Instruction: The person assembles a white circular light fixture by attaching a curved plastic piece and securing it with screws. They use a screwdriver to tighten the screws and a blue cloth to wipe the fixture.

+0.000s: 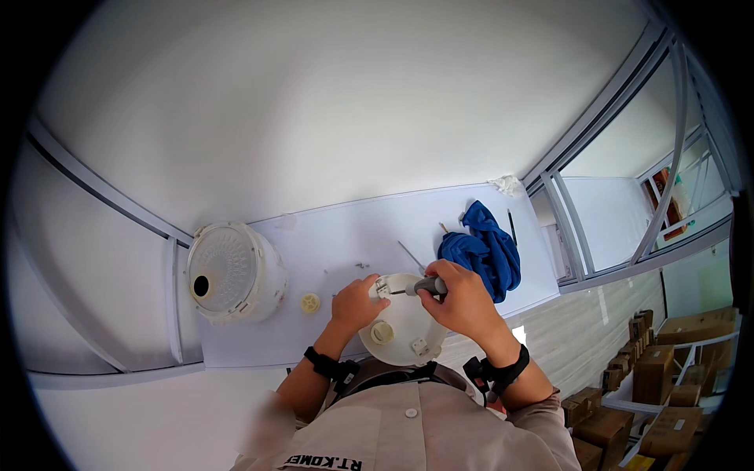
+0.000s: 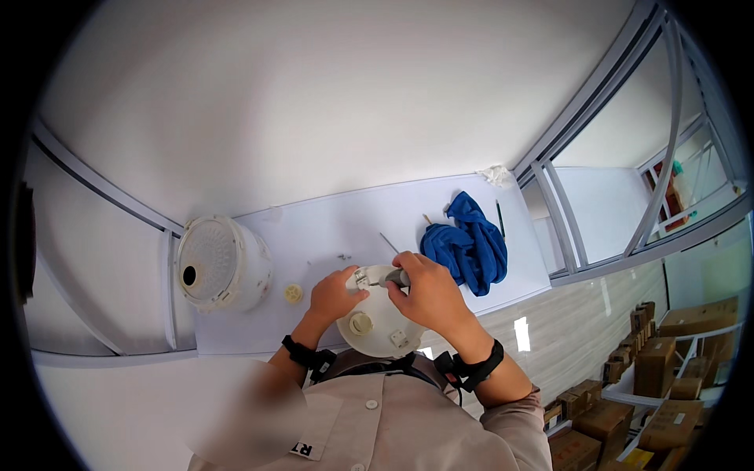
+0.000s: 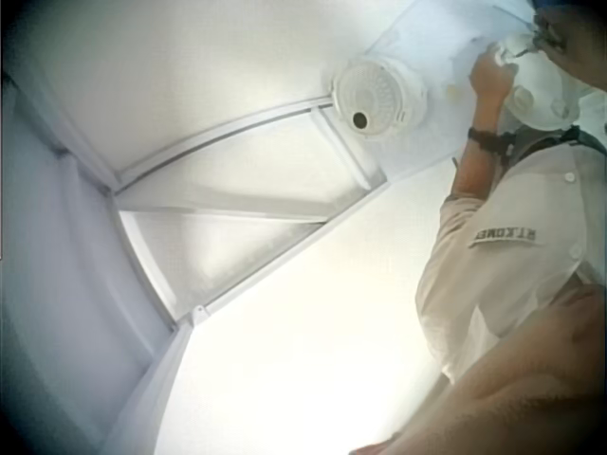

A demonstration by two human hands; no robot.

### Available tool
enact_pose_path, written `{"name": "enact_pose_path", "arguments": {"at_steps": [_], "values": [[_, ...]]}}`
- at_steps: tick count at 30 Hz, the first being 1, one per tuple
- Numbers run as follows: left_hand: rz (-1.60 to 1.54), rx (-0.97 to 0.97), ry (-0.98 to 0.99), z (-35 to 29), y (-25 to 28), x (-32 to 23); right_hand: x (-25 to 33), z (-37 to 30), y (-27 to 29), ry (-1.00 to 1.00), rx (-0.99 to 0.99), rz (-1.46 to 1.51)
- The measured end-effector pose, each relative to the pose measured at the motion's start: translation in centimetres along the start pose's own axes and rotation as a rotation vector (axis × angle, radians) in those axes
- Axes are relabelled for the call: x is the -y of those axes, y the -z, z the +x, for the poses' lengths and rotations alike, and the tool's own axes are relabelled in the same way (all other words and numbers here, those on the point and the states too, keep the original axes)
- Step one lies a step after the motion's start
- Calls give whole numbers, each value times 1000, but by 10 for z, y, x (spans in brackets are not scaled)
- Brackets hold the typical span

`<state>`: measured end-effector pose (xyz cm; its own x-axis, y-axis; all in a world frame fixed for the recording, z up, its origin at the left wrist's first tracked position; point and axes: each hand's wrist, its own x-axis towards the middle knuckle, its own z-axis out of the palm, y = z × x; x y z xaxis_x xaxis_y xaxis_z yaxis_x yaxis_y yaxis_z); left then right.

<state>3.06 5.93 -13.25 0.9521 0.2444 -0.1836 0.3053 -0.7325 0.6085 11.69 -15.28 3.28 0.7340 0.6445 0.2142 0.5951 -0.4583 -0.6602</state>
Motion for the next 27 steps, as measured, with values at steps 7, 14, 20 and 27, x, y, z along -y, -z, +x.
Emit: {"name": "enact_pose_path", "arguments": {"at_steps": [7, 14, 20, 27], "values": [[-2, -98, -38, -9, 1, -17, 4, 1, -2, 87, 64, -362], [-169, -243, -444, -5, -4, -9, 11, 4, 5, 265, -15, -11], [-158, -111, -461, -1, 4, -12, 5, 9, -2, 362, -4, -185], [-298, -22, -374, 14, -4, -1, 11, 12, 4, 264, 53, -318]]}}
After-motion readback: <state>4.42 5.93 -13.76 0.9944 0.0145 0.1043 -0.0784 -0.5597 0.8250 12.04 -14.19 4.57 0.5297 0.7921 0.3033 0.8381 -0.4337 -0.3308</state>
